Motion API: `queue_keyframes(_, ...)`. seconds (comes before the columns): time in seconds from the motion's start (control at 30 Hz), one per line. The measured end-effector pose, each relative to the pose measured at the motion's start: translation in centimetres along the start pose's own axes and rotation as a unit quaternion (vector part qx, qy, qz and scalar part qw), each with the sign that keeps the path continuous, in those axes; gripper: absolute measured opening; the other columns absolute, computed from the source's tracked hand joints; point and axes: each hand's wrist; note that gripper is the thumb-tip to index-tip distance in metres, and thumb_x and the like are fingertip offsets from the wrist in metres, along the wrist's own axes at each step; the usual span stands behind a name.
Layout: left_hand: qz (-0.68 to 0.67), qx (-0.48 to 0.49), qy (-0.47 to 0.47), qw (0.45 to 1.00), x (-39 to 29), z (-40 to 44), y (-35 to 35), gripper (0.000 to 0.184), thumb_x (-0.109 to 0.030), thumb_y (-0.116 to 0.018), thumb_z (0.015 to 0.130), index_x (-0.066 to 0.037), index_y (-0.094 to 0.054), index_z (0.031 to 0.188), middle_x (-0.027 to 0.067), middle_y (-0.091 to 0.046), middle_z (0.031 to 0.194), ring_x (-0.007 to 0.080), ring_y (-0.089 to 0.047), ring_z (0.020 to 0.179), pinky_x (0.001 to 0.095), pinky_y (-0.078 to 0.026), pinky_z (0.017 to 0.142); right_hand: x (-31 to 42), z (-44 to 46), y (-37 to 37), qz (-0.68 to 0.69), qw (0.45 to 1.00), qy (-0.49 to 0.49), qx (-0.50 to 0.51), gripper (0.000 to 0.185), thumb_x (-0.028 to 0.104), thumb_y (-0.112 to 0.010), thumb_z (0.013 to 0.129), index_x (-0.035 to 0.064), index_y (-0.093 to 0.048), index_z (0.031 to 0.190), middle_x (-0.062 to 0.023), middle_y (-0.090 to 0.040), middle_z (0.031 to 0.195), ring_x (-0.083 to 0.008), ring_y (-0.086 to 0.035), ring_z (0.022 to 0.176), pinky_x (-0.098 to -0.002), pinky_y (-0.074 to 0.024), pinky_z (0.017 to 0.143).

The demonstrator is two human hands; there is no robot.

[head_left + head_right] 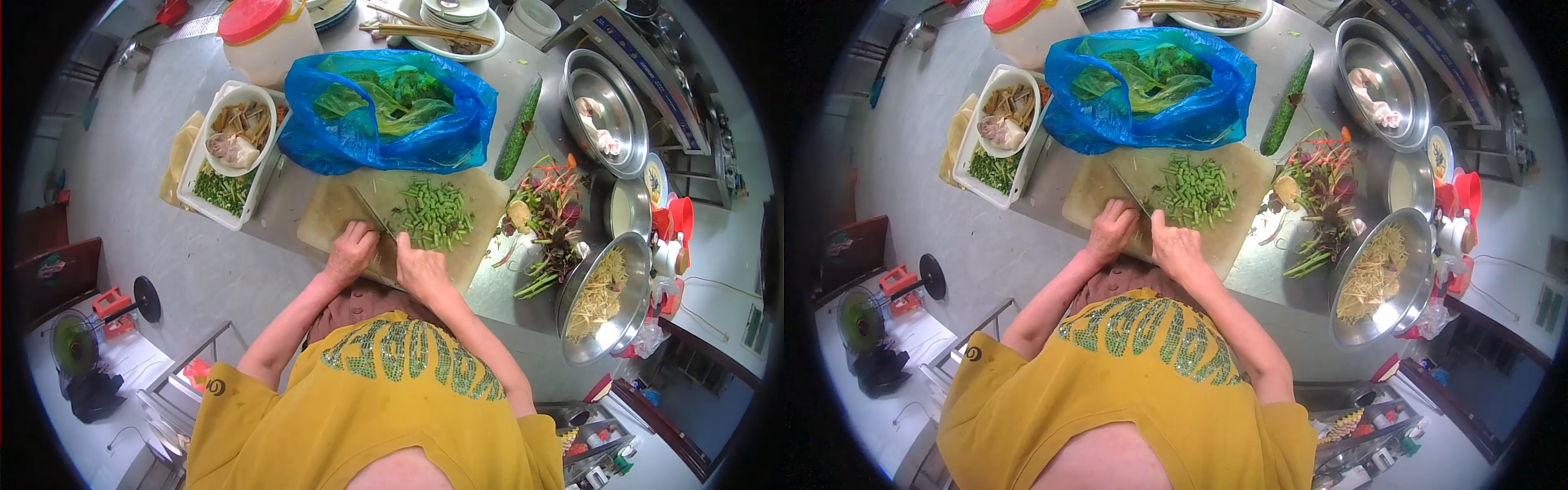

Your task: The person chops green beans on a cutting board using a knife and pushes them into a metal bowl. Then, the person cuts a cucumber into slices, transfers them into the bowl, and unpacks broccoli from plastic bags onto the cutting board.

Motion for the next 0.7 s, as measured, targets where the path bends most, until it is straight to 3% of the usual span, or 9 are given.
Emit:
queue_keyframes(0.37, 0.010, -0.010, -0.022, 1.000, 0.7, 0.1, 0.1, 0.010, 0.000, -0.065, 0.078, -0.001, -0.060, 0.087, 0.0110, -0.058, 0.094, 0.0301, -0.059, 0.085, 0.0383, -0.052, 0.070, -0.2, 0.6, -1.2, 0.055, 0.998, -0.004, -0.001, 0.021, 0.011, -0.055, 0.087, 0.0022, -0.041, 0.102, -0.0246, -0.064, 0.065, -0.0438, -0.068, 0.067, -0.0552, -0.0527, 0.062)
queue_keyframes(0.43, 0.010, 0.012, 0.004, 1.000, 0.8, -0.3, 0.1, 0.024, -0.003, -0.068, 0.078, 0.000, -0.061, 0.101, 0.0148, -0.058, 0.107, 0.0339, -0.058, 0.097, 0.0419, -0.051, 0.080, -0.4, 0.2, -0.9, 0.082, 0.996, -0.013, -0.019, 0.020, 0.012, -0.054, 0.090, 0.0026, -0.041, 0.102, -0.0243, -0.064, 0.064, -0.0438, -0.067, 0.067, -0.0557, -0.0523, 0.061)
queue_keyframes(0.47, 0.008, 0.016, -0.002, 1.000, 0.9, -0.1, -0.3, 0.024, -0.003, -0.068, 0.078, 0.000, -0.061, 0.101, 0.0148, -0.058, 0.107, 0.0339, -0.058, 0.097, 0.0419, -0.051, 0.080, -0.9, -0.5, -0.5, 0.092, 0.995, -0.019, -0.033, 0.019, 0.016, -0.053, 0.093, 0.0037, -0.043, 0.103, -0.0231, -0.063, 0.063, -0.0443, -0.065, 0.063, -0.0557, -0.0507, 0.059)
queue_keyframes(0.53, 0.050, -0.002, 0.025, 0.998, 0.2, 0.8, -0.9, 0.060, -0.024, -0.075, 0.080, 0.005, -0.052, 0.127, 0.0245, -0.048, 0.134, 0.0420, -0.047, 0.124, 0.0487, -0.042, 0.102, -1.6, -2.5, 0.8, 0.095, 0.992, -0.054, -0.056, 0.017, 0.020, -0.052, 0.097, 0.0066, -0.044, 0.104, -0.0210, -0.061, 0.059, -0.0442, -0.063, 0.058, -0.0561, -0.0483, 0.055)
queue_keyframes(0.57, 0.045, 0.002, 0.021, 0.999, -0.1, 1.4, -1.3, 0.060, -0.024, -0.075, 0.080, 0.005, -0.052, 0.127, 0.0245, -0.048, 0.134, 0.0420, -0.047, 0.124, 0.0487, -0.042, 0.102, -1.9, -3.9, 1.7, 0.096, 0.992, -0.061, -0.057, 0.017, 0.020, -0.052, 0.097, 0.0066, -0.044, 0.104, -0.0210, -0.061, 0.059, -0.0442, -0.063, 0.058, -0.0561, -0.0483, 0.055)
queue_keyframes(0.63, 0.111, 0.070, 0.007, 0.991, -0.8, 3.9, -2.1, 0.103, -0.051, -0.077, 0.076, 0.009, -0.030, 0.144, 0.0328, -0.026, 0.151, 0.0475, -0.025, 0.142, 0.0536, -0.024, 0.117, -2.9, -6.5, 3.2, 0.084, 0.981, -0.158, -0.079, 0.018, 0.020, -0.051, 0.098, 0.0057, -0.043, 0.105, -0.0205, -0.061, 0.058, -0.0434, -0.064, 0.058, -0.0558, -0.0477, 0.054)
queue_keyframes(0.67, 0.106, 0.074, 0.004, 0.992, -0.7, 5.1, -2.7, 0.103, -0.051, -0.077, 0.076, 0.009, -0.030, 0.144, 0.0328, -0.026, 0.151, 0.0475, -0.025, 0.142, 0.0536, -0.024, 0.117, -4.0, -7.4, 3.2, 0.084, 0.980, -0.165, -0.079, 0.018, 0.020, -0.051, 0.098, 0.0057, -0.043, 0.105, -0.0205, -0.061, 0.058, -0.0434, -0.064, 0.058, -0.0558, -0.0477, 0.054)
queue_keyframes(0.7, 0.095, 0.094, -0.011, 0.991, -0.4, 6.4, -3.2, 0.112, -0.059, -0.075, 0.073, 0.010, -0.026, 0.146, 0.0339, -0.022, 0.152, 0.0478, -0.021, 0.144, 0.0532, -0.021, 0.118, -5.2, -8.3, 2.9, 0.049, 0.972, -0.207, -0.097, 0.018, 0.020, -0.051, 0.098, 0.0050, -0.043, 0.105, -0.0208, -0.061, 0.058, -0.0435, -0.064, 0.058, -0.0559, -0.0476, 0.054)
Point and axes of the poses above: each hand's wrist, its own z-axis towards the middle knuckle, its own y-axis out of the back of the hand, x = y × z
